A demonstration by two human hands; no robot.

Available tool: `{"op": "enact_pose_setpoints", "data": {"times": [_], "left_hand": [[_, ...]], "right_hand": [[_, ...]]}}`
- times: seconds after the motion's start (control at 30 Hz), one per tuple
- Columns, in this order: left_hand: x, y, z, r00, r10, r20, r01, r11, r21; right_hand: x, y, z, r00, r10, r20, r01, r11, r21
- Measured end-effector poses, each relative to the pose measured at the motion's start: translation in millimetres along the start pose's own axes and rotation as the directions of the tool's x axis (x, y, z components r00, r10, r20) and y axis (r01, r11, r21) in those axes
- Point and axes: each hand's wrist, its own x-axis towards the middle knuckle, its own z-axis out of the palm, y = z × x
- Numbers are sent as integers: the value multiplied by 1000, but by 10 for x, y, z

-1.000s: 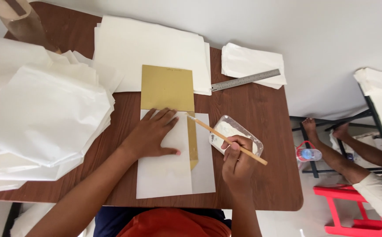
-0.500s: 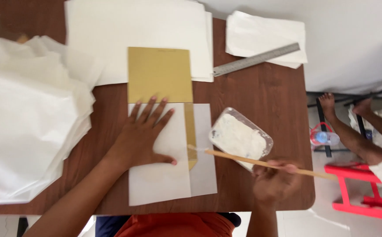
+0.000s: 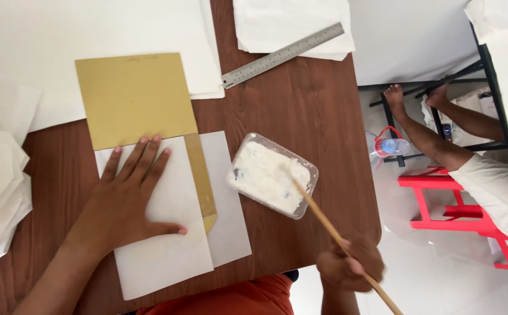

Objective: Applying glue to a paper template with a brush and folding the edges to assemble a paper bag.

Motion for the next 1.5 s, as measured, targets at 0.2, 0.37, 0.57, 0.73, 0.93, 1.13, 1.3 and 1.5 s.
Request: {"op": "enact_pose_setpoints", "data": {"times": [0.2,0.37,0.57,0.73,0.93,1.13,1.3,1.5], "left_hand": [[5,-2,-17,1000,-3,1,3,1000,-8],[1,-13,4,1000,-3,3,3,1000,-8],[-18,-5,30,1000,-6,-16,7,1000,21],[-17,25,-32,999,48,-18,-46,997,66],[-61,42,36,997,72,-21,-71,995,64],[-74,46,57,998,64,-11,-64,997,41],[-82,33,97,998,68,-16,-67,996,57],[-94,36,116,997,68,-32,-66,994,83]], "right_hand": [[-145,-110,149,918,385,-100,-375,921,107],[206,-218,328,683,714,-152,-699,700,147],[332,-45,293,402,898,-177,-852,438,286],[257,88,203,503,852,-146,-808,523,272],[244,-99,234,626,759,-181,-754,648,109],[375,-276,418,411,899,-149,-895,429,119],[203,-2,373,357,934,-19,-903,350,250],[174,70,366,273,962,-6,-930,266,255]]}}
